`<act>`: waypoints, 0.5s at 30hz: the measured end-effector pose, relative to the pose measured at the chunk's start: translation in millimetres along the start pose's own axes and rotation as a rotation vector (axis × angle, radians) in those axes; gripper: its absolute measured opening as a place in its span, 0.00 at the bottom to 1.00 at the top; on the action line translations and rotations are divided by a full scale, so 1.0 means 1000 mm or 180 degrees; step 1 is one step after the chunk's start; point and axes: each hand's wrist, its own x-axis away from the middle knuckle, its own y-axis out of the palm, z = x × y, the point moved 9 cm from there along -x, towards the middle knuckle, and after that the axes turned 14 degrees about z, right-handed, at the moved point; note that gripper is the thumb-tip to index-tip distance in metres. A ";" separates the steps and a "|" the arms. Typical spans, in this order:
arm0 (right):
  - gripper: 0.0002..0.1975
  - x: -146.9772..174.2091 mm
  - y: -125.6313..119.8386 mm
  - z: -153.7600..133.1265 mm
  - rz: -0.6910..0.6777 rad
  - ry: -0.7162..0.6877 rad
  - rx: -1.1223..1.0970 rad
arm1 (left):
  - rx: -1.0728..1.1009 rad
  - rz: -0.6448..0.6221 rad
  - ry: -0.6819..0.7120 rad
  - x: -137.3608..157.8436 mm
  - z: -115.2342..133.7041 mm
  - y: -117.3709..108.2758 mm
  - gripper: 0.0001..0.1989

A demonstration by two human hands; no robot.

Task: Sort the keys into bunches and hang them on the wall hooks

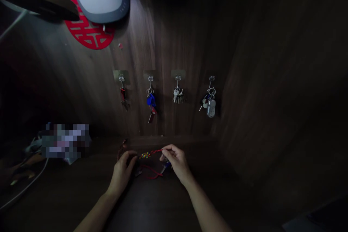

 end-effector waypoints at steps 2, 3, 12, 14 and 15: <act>0.14 0.003 0.007 0.004 -0.0144 0.0244 -0.0215 | -0.0143 -0.0214 0.0162 0.002 0.002 0.007 0.09; 0.14 0.005 0.011 0.005 -0.0230 0.0353 -0.0303 | -0.0223 -0.0284 0.0252 0.003 0.004 0.009 0.10; 0.15 0.021 0.040 0.011 -0.0790 0.0665 -0.0436 | 0.0206 -0.1009 0.0735 0.029 0.059 0.028 0.23; 0.15 0.021 0.039 0.010 -0.0740 0.0657 -0.0460 | 0.0345 -0.1060 0.0477 0.032 0.054 0.032 0.23; 0.15 0.020 0.038 0.010 -0.0699 0.0650 -0.0483 | 0.0387 -0.1030 0.0316 0.032 0.050 0.033 0.21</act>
